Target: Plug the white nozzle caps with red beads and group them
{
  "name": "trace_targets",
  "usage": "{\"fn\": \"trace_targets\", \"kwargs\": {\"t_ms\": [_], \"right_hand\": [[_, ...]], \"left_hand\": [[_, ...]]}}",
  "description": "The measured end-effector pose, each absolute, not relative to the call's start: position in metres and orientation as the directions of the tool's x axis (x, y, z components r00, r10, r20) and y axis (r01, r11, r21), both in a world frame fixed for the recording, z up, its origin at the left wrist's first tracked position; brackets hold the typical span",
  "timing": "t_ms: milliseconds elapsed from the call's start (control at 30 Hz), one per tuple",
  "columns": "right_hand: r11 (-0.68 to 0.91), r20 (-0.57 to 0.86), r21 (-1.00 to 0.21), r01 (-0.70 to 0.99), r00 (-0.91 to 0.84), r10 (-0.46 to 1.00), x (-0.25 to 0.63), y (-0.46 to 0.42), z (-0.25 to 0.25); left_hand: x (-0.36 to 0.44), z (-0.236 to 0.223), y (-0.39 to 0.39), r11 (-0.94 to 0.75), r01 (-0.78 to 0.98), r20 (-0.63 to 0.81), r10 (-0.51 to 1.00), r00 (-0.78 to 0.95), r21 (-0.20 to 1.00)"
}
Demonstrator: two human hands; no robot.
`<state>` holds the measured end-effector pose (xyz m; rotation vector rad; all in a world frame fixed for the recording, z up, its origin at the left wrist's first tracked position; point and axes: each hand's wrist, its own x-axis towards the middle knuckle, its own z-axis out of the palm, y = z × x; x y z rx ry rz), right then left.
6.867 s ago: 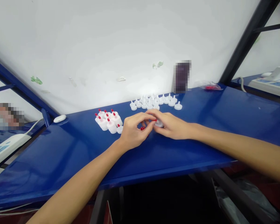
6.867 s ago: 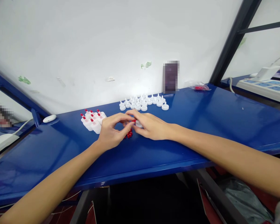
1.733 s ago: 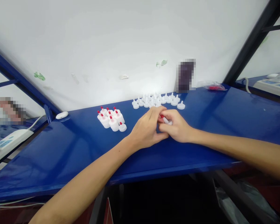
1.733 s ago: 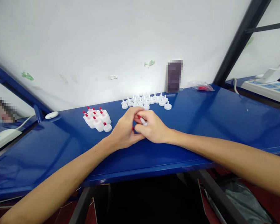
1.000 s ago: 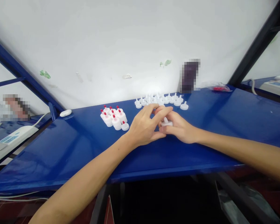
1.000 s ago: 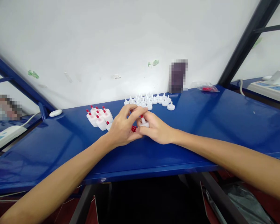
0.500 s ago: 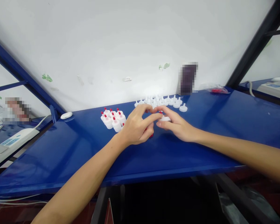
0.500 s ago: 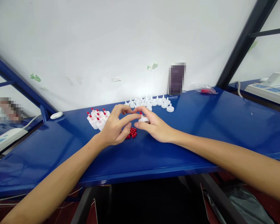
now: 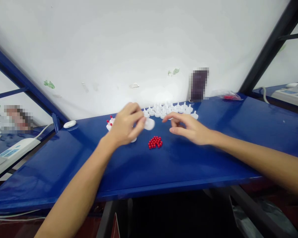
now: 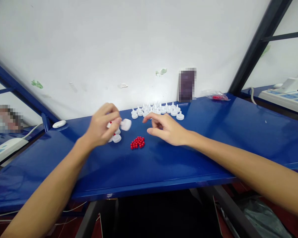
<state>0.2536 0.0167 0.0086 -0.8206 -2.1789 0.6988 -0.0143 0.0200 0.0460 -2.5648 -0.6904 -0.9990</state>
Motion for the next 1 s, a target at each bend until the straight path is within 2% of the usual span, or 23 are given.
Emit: {"fn": "trace_targets", "kwargs": {"t_ms": [33, 100, 200, 300, 433, 667, 800, 900, 1000], "right_hand": [[0.68, 0.446, -0.524, 0.514, -0.515, 0.732, 0.26, 0.022, 0.012], [0.58, 0.472, -0.277, 0.766, -0.418, 0.776, 0.274, 0.034, 0.02], [0.293, 0.396, -0.16, 0.943, -0.211, 0.894, 0.301, 0.049, 0.031], [0.114, 0.276, -0.077, 0.991, -0.088, 0.957, 0.322, 0.06, 0.036], [0.001, 0.139, -0.007, 1.0, 0.0, 0.99, 0.331, 0.064, 0.035], [-0.042, 0.004, 0.079, 0.996, 0.042, 0.999, 0.322, 0.063, 0.029], [0.074, -0.06, 0.091, 0.993, -0.069, 0.996, 0.316, 0.06, 0.024], [0.132, -0.072, 0.088, 0.987, -0.125, 0.989, 0.311, 0.058, 0.023], [0.077, -0.016, 0.102, 0.992, -0.076, 0.997, 0.312, 0.058, 0.025]], "left_hand": [[-0.027, 0.053, 0.022, -0.818, 0.569, 0.671, 0.377, 0.639, -0.082], [-0.052, 0.062, 0.024, -0.762, 0.646, 0.62, 0.484, 0.618, -0.048], [-0.075, 0.064, 0.025, -0.692, 0.721, 0.549, 0.588, 0.595, -0.04], [-0.079, 0.059, 0.024, -0.672, 0.74, 0.459, 0.65, 0.606, -0.025], [-0.073, 0.055, 0.023, -0.663, 0.749, 0.349, 0.7, 0.623, -0.008], [-0.065, 0.054, 0.02, -0.644, 0.764, 0.258, 0.744, 0.616, 0.036], [-0.064, 0.051, 0.022, -0.645, 0.764, 0.243, 0.744, 0.622, 0.018], [-0.065, 0.05, 0.023, -0.649, 0.761, 0.271, 0.734, 0.623, 0.009], [-0.062, 0.05, 0.021, -0.676, 0.737, 0.418, 0.667, 0.617, -0.008]]}}
